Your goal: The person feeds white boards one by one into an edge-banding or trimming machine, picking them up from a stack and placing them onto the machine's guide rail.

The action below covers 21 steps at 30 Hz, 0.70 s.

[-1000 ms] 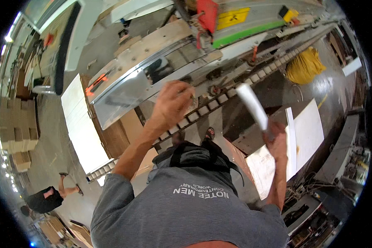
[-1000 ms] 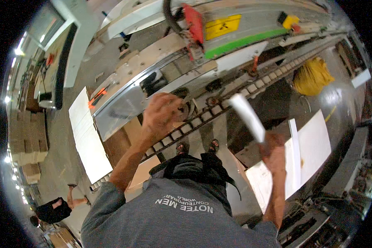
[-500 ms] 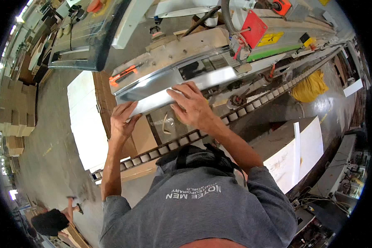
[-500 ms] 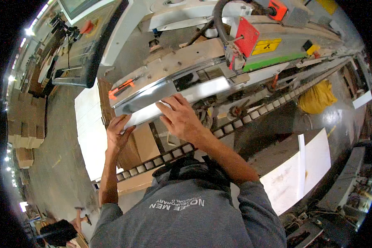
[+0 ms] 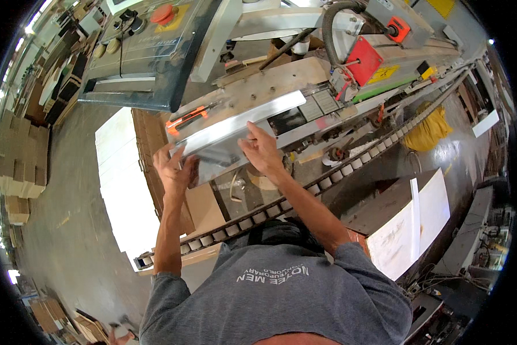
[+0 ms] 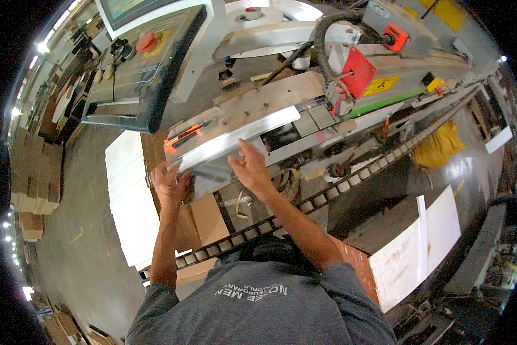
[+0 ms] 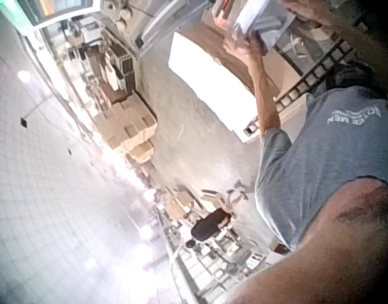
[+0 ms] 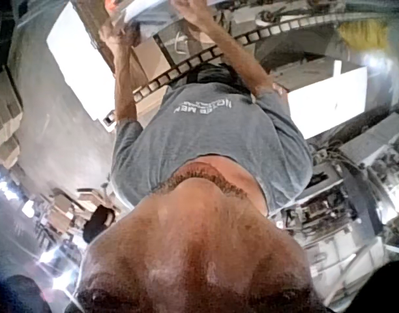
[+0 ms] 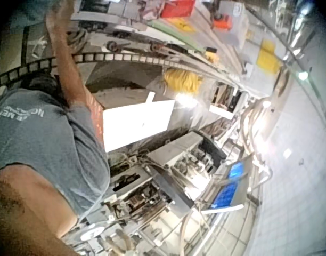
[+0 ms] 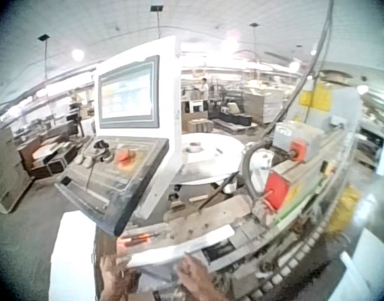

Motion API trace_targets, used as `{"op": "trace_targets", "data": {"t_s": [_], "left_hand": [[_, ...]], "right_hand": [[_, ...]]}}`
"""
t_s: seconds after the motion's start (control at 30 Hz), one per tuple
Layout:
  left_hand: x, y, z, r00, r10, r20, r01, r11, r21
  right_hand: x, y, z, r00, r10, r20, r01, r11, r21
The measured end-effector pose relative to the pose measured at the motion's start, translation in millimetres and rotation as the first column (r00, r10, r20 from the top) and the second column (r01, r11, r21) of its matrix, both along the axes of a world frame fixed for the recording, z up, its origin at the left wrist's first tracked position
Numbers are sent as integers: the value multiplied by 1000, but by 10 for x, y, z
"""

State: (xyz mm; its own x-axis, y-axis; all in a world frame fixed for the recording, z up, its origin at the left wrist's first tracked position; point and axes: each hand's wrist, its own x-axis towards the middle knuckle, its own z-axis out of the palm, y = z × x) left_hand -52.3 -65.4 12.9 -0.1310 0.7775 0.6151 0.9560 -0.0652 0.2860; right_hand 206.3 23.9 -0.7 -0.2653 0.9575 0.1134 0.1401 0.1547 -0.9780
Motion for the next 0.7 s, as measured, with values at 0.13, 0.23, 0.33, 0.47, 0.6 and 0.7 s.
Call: {"op": "trace_targets", "data": {"t_s": [0.13,0.23,0.33,0.47,0.6,0.7], "left_hand": [[-180,-139,-126,991,107,78,-103,993,-54],[-301,-131,-208,995,74,71,-72,997,-32],[-306,-89,-195,994,58,91,-52,997,-63],[-351,-73,-194,988,10,154,6,995,-97],[-206,40,-99,996,-36,85,45,994,-102],[-1,190,-34,997,-72,38,73,996,-51]], "right_hand": [[-69,-1,58,997,-10,78,15,998,-59],[-124,-43,87,994,-59,96,65,996,-65],[-159,-45,83,998,-61,28,63,994,-83],[-146,-45,165,998,-39,51,43,996,-73],[-67,29,164,998,-54,41,57,995,-86],[104,191,105,988,-83,129,83,997,12]]}}
